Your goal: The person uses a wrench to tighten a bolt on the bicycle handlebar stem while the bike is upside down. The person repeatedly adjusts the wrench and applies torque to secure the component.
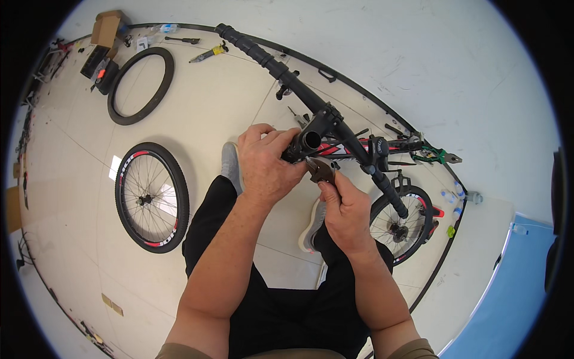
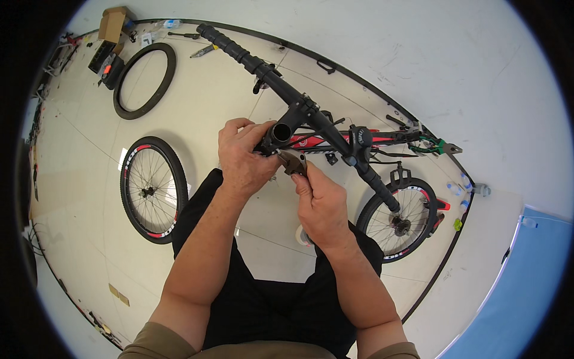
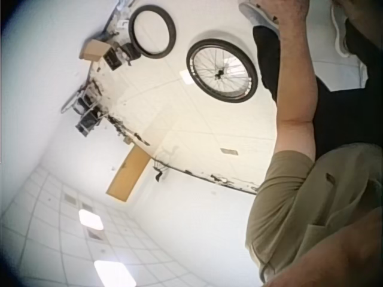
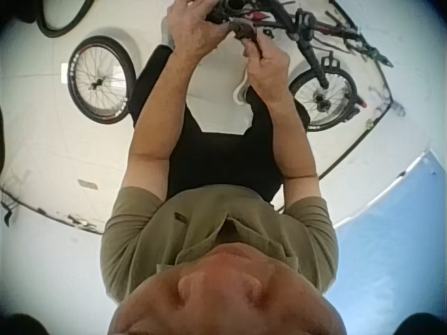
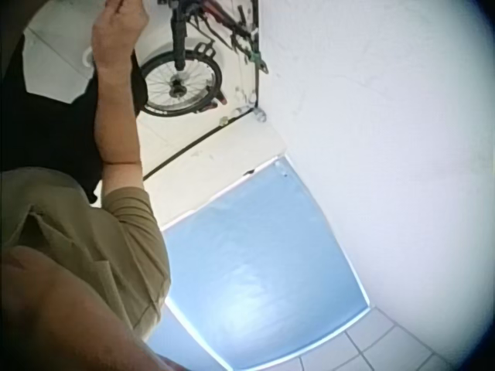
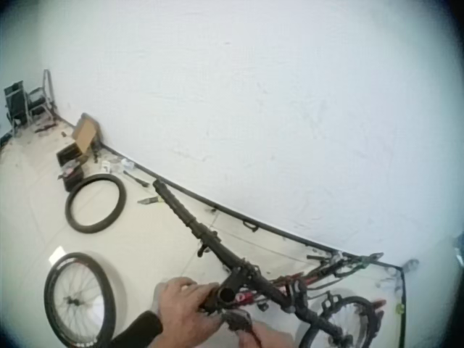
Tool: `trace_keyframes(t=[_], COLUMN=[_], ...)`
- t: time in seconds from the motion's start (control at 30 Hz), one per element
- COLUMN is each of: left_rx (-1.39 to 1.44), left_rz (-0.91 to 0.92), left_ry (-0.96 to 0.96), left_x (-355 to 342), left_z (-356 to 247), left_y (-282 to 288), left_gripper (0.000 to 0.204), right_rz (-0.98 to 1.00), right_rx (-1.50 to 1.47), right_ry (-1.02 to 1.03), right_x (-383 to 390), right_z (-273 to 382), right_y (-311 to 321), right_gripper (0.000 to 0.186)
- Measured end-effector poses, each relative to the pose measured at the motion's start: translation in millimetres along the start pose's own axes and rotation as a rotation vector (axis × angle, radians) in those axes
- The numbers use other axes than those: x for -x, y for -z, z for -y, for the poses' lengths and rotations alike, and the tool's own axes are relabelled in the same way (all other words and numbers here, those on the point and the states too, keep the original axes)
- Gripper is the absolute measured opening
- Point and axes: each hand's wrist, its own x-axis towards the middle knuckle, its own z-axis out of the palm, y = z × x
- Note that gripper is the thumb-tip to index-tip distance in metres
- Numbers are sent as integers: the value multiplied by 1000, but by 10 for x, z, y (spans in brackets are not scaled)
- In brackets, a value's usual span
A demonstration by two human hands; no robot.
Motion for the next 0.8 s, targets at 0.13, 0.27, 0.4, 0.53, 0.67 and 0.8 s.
trace_keyframes(t=[0.13, 0.27, 0.4, 0.53, 0.67, 0.8], left_rx=[-4, 1, -11, -4, -4, -1], left_rz=[-8, -7, -5, 27, 14, 8], left_ry=[-8, -5, -11, 8, -1, -3], left_x=[-9, -11, -9, -5, -5, 4], left_z=[-12, -13, -16, 1, 4, 10], left_y=[2, 11, 7, 9, 20, 0], left_gripper=[44, 45, 47, 48, 49, 49], right_rz=[-71, 47, 135, 264, 350, 322], right_rx=[101, -93, -222, -430, -558, -440], right_ry=[86, -68, -182, -368, -448, -367], right_x=[-3, -36, -72, -107, -142, -110], right_z=[-33, -85, -87, 5, 35, -58], right_y=[-23, 59, 113, 178, 211, 157], right_gripper=[12, 11, 11, 13, 15, 14])
